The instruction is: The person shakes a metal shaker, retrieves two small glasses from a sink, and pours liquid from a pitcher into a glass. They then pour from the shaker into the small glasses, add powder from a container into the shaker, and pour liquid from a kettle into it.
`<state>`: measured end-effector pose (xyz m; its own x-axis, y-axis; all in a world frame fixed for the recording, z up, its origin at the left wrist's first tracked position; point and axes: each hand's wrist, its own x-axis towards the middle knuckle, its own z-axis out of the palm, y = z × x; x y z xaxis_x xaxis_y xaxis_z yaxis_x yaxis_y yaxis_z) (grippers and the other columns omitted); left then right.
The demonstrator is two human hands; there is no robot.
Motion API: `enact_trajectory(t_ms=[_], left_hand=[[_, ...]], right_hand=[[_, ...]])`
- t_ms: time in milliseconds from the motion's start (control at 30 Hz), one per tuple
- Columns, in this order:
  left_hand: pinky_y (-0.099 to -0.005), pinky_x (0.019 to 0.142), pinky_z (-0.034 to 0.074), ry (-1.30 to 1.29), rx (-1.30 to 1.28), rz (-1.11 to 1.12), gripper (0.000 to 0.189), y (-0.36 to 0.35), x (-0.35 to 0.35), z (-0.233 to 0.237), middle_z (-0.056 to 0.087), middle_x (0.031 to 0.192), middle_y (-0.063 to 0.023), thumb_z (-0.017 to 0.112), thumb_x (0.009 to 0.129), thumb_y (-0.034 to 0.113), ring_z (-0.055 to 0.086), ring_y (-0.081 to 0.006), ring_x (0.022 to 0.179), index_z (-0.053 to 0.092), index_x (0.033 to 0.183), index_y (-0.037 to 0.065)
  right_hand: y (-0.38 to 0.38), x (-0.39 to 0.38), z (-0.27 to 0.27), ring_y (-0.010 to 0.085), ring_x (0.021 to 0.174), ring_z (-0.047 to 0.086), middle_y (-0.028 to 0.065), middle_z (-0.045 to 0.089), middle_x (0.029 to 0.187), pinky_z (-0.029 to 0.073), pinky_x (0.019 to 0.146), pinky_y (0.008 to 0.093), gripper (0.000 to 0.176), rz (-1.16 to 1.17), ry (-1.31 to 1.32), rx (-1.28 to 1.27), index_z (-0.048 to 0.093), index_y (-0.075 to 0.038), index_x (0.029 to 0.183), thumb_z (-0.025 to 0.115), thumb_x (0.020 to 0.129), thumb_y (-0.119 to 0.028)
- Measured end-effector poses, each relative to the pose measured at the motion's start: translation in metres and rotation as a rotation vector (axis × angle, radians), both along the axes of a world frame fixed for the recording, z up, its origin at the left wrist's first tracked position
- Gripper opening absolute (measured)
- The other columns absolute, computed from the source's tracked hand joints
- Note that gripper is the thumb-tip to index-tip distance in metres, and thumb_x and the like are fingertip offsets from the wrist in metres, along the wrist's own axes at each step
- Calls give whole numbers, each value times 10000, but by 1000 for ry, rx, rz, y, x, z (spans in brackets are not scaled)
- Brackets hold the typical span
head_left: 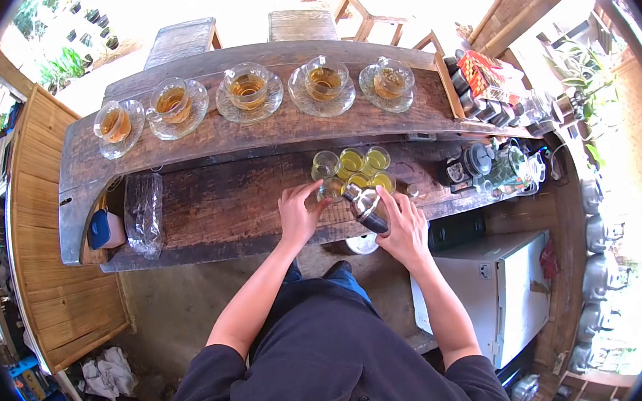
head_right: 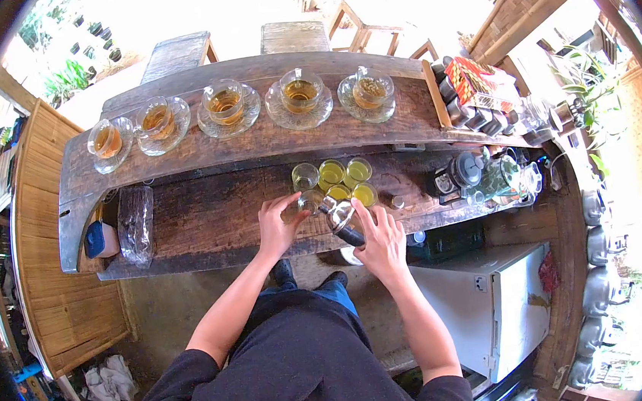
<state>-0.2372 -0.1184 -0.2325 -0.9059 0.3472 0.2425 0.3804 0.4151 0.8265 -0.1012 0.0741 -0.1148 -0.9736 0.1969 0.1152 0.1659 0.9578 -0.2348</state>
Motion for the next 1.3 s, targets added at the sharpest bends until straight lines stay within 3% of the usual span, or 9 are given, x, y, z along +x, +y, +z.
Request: enact_trajectory(t_ms=[200, 267, 700, 1000, 1067, 1300], left_hand=[[-467, 998, 410, -28, -7, -6, 491, -1, 2, -2, 736, 1219, -48, 827, 821, 407, 592, -309, 1151, 744, 1251, 185], [-471, 1025, 410, -41, -7, -7, 500, -1, 3, 0, 729, 1211, -107, 853, 817, 352, 600, -333, 1151, 737, 1266, 165], [-468, 1035, 401, -75, -13, -9, 488, -1, 2, 0, 726, 1218, -104, 849, 824, 353, 605, -337, 1173, 736, 1263, 172], [-462, 1038, 402, -93, -27, -13, 494, 0, 2, -2, 722, 1230, -86, 854, 819, 338, 607, -326, 1180, 732, 1272, 181], [-469, 996, 410, -61, -6, 4, 482, 1, 1, -6, 730, 1227, -29, 840, 813, 383, 600, -307, 1155, 743, 1250, 204], [-467, 1019, 400, -84, -6, -3, 482, 0, 0, -7, 729, 1229, -31, 844, 811, 379, 598, -316, 1166, 742, 1251, 213]], right_hand=[[-2, -4, 8, 328, 1104, 589, 116, 556, 1198, 469, 906, 456, 1077, 13, -47, 42, 420, -273, 1553, 851, 581, -106], [-1, -5, 8, 328, 1129, 580, 124, 553, 1211, 460, 922, 459, 1080, 32, -51, 58, 412, -275, 1559, 855, 588, -111], [3, -6, 15, 322, 1164, 573, 129, 540, 1274, 455, 937, 462, 1086, 47, -80, 103, 391, -304, 1569, 864, 611, -109], [5, -7, 22, 322, 1144, 576, 134, 540, 1278, 452, 937, 463, 1058, 61, -99, 146, 405, -302, 1557, 846, 618, -91], [5, -7, 23, 322, 1134, 575, 134, 536, 1278, 449, 932, 465, 1046, 67, -92, 147, 408, -300, 1554, 836, 625, -83], [7, -9, 29, 314, 1133, 583, 114, 547, 1282, 456, 928, 447, 1058, 76, -90, 203, 435, -281, 1545, 855, 592, -92]])
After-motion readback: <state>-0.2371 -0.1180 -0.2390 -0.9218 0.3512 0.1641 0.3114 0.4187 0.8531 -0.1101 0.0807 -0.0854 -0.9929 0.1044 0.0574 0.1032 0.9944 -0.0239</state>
